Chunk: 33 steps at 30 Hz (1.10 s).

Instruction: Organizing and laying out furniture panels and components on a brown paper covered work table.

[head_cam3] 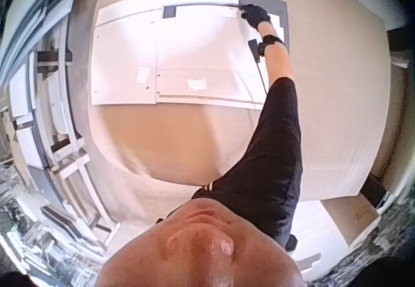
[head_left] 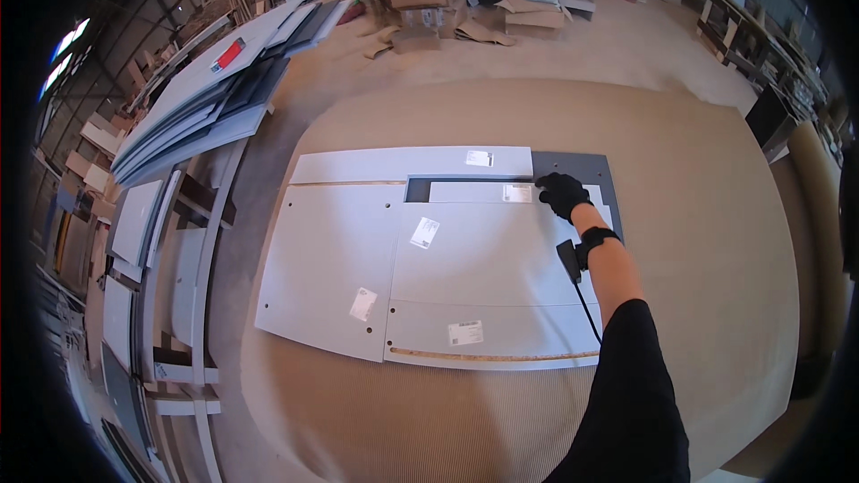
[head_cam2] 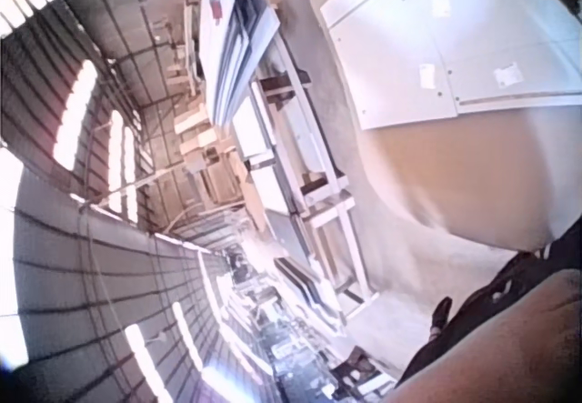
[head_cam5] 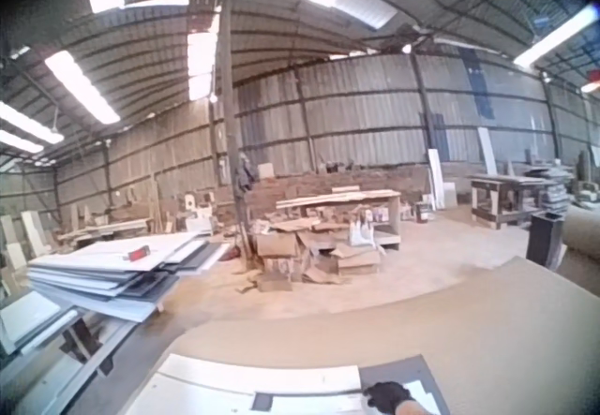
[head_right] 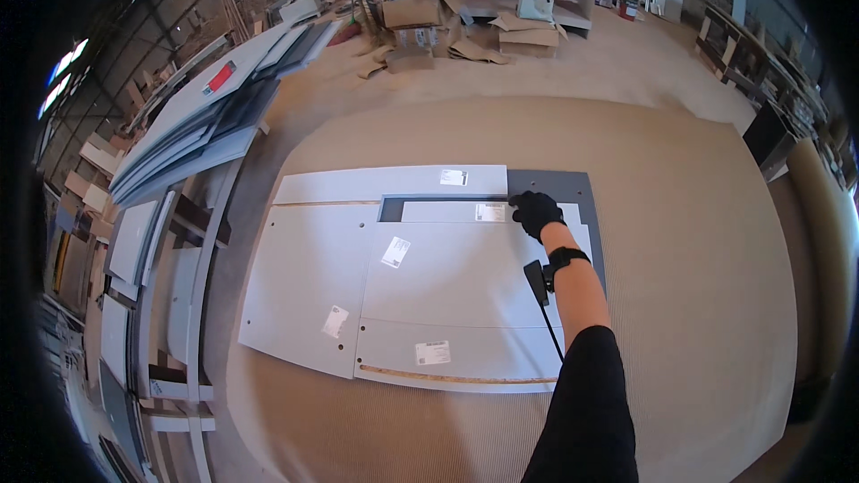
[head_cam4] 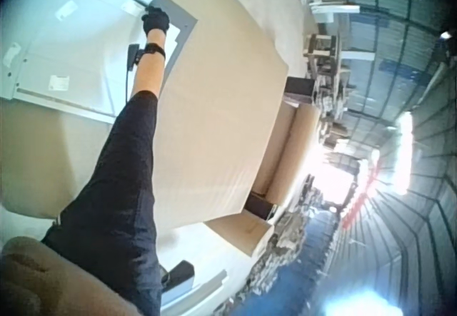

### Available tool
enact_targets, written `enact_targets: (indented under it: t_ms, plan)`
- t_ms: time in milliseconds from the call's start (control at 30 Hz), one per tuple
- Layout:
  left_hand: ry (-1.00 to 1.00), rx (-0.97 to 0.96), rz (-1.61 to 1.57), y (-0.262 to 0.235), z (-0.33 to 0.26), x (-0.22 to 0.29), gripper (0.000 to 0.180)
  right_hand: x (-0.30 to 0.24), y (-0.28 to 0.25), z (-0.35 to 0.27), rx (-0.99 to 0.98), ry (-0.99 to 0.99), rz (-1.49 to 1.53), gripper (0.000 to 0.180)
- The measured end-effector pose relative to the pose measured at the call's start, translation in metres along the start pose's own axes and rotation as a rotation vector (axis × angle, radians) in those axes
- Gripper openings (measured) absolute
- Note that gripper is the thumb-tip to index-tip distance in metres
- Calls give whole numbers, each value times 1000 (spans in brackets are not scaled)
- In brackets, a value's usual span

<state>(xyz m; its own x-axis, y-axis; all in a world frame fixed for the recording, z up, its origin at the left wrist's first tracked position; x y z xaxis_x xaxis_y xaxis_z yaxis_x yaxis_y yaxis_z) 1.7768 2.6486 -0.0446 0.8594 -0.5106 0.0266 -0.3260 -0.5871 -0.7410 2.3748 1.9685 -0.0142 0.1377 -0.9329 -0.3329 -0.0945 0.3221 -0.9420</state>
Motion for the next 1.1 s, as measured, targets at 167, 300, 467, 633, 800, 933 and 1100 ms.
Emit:
enact_targets:
  t_ms: [167, 300, 467, 633, 800, 933, 1100]
  plan:
    - [14, 7, -15, 0, -5, -27, 36, -19, 45, -57, 213, -193, -168, 37]
    - [-27, 11, -74, 14, -27, -85, 35, -124, 94, -182, 277, -509, 110, 39]
    - [-95, 47, -146, 40, -74, -193, 34, -273, 118, -364, -56, -641, 609, 27]
    - [-127, 63, -189, 93, -108, -320, 34, -379, 151, -502, -414, -773, 822, 23]
    - [138, 178, -119, 183, -102, -466, 33, -466, 187, -558, -626, -923, 672, 21]
    - [167, 263, -156, 239, -102, -582, 39, -520, 256, -601, -580, -807, 656, 24]
    - [-90, 170, -383, 185, -88, -652, 41, -577, 387, -630, -703, -948, 198, 26]
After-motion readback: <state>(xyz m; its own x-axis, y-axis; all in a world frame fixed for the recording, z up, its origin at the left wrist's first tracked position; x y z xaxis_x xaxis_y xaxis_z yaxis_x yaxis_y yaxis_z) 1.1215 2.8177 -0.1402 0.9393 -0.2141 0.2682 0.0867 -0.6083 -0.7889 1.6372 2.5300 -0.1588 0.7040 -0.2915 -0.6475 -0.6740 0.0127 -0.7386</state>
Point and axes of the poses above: each hand's wrist, its own z-axis towards the middle knuckle, its own y-axis out of the palm, x = y × z, the point moved 5 cm from there along z, towards the middle knuckle, and after that the axes turned 10 degrees about -y, right-handed, at the moved point
